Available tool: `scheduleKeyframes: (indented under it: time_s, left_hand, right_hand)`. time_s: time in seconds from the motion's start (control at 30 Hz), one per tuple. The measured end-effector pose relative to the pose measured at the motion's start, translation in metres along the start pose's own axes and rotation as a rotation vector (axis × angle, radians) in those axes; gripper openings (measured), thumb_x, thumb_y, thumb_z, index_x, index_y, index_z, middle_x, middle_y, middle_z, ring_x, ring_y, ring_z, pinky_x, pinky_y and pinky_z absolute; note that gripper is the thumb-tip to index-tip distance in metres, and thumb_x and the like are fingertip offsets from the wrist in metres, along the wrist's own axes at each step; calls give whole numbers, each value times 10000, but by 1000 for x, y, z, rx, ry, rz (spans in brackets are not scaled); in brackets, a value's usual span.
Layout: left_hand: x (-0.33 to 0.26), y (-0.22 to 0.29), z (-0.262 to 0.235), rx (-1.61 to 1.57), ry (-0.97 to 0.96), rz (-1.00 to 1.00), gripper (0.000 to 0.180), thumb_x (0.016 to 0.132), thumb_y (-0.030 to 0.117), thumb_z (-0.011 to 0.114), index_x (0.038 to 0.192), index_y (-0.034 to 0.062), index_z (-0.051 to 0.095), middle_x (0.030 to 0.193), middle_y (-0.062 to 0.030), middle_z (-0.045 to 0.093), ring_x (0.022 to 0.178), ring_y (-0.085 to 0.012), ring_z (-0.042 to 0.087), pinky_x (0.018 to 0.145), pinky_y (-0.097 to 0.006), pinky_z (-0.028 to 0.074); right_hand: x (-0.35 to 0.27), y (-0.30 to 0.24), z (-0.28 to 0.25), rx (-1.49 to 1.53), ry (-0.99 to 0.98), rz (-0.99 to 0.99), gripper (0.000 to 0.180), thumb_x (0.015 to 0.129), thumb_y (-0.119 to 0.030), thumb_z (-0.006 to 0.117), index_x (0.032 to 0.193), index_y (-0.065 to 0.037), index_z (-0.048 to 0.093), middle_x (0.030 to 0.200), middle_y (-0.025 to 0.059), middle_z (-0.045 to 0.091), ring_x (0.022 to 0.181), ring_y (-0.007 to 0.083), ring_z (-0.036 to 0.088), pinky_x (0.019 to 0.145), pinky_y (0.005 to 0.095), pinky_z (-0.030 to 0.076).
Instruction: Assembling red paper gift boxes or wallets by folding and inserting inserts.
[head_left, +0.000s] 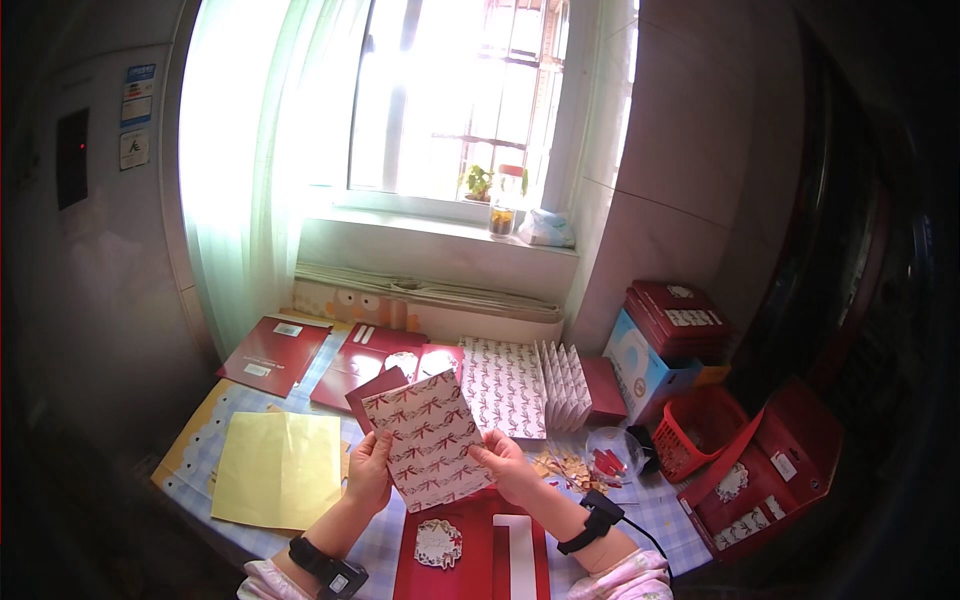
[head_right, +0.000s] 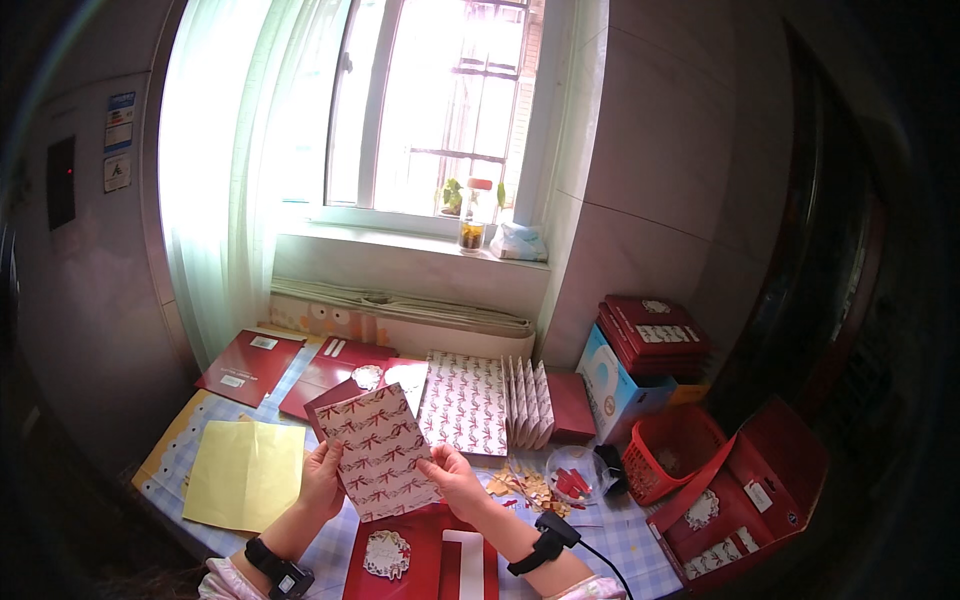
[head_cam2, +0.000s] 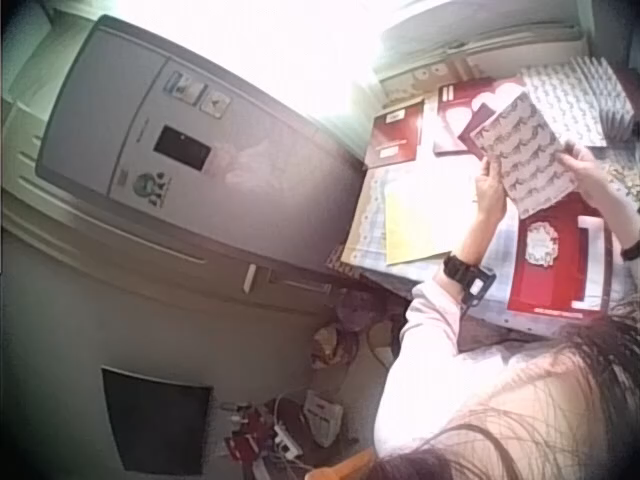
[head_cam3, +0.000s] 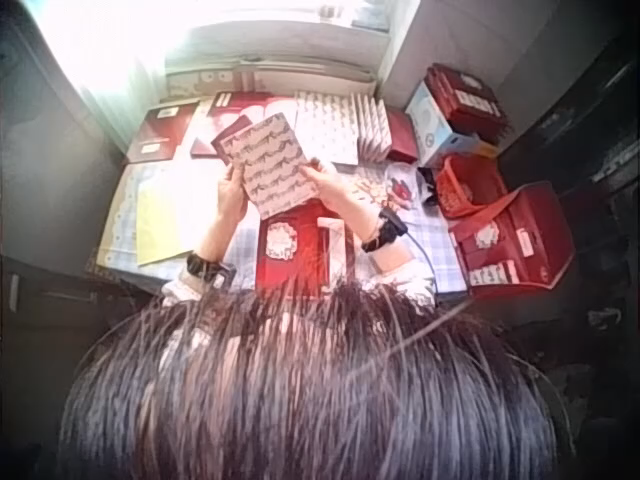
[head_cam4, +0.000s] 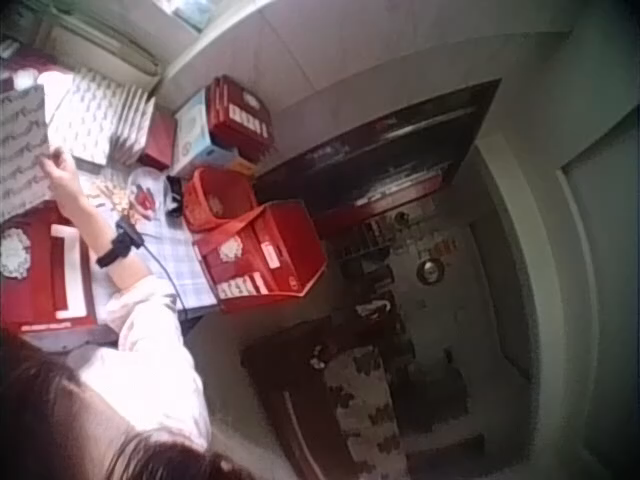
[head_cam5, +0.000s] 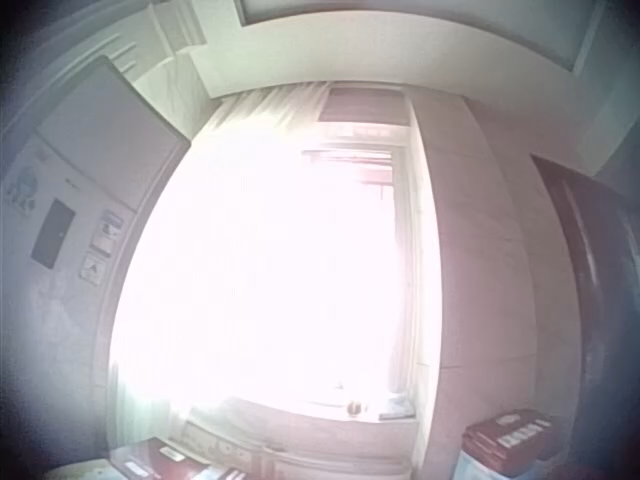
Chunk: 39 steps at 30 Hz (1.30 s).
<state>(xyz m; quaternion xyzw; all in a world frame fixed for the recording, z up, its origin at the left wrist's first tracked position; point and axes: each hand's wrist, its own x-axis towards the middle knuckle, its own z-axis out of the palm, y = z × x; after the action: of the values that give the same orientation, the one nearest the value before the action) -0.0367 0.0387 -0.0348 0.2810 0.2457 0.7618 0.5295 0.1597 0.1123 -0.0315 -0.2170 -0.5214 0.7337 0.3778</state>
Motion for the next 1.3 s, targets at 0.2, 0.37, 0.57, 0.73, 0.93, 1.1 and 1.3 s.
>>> scheduleKeyframes:
  time_s: [0.2, 0.37, 0.57, 0.73, 0.93, 1.1, 1.3]
  left_hand:
    - [2, 0, -1, 12, 33, 26, 186, 912, 184, 476, 987, 27, 542, 938, -67, 614, 813, -136, 605, 706, -269, 518]
    - [4, -2, -9, 12, -15, 47, 228, 924, 192, 440, 1062, 23, 503, 1001, -113, 602, 879, -197, 613, 759, -335, 534]
    - [2, -2, 2, -99, 4, 46, 234, 930, 186, 424, 1097, 34, 485, 1053, -103, 581, 921, -196, 599, 784, -333, 516]
    - [1, -2, 0, -18, -86, 63, 264, 939, 203, 406, 1132, 40, 480, 1059, -83, 582, 909, -166, 600, 748, -278, 508]
    - [7, 22, -2, 397, 242, 525, 360, 931, 182, 422, 1262, 39, 428, 1176, -57, 526, 957, -111, 546, 787, -211, 450]
    - [8, 67, 3, 140, 330, 758, 309, 913, 79, 391, 1210, 25, 458, 1048, -106, 545, 956, -180, 544, 824, -288, 461]
    - [11, 68, -28, -367, -409, 339, 400, 849, 46, 508, 1237, 86, 417, 1129, -96, 544, 882, -168, 604, 682, -288, 536]
  right_hand:
    - [-2, -8, -8, 150, -32, 101, 215, 877, -156, 541, 1048, -77, 437, 1037, 61, 555, 949, 161, 554, 824, 339, 470]
    - [0, -13, -9, 277, -63, 90, 228, 870, -158, 558, 1062, -45, 508, 968, 45, 593, 882, 134, 575, 792, 295, 473]
    - [-5, -8, -8, 266, -281, 230, 217, 877, -165, 548, 1051, -35, 540, 970, 39, 596, 875, 125, 574, 792, 294, 473]
    - [-3, -5, -2, 67, -221, 307, 239, 876, -171, 552, 1067, -27, 550, 971, 44, 596, 871, 109, 566, 782, 273, 469]
    - [0, -5, -10, 47, -105, 154, 241, 865, -178, 570, 1038, -11, 580, 937, 54, 626, 826, 119, 595, 735, 275, 489]
    - [2, -9, -18, 28, -97, 164, 250, 869, -169, 558, 1051, 2, 574, 957, 69, 624, 842, 134, 598, 750, 285, 486]
    - [5, -7, -22, 10, -156, 171, 263, 864, -187, 572, 1054, -6, 578, 944, 57, 627, 829, 118, 592, 729, 266, 478]
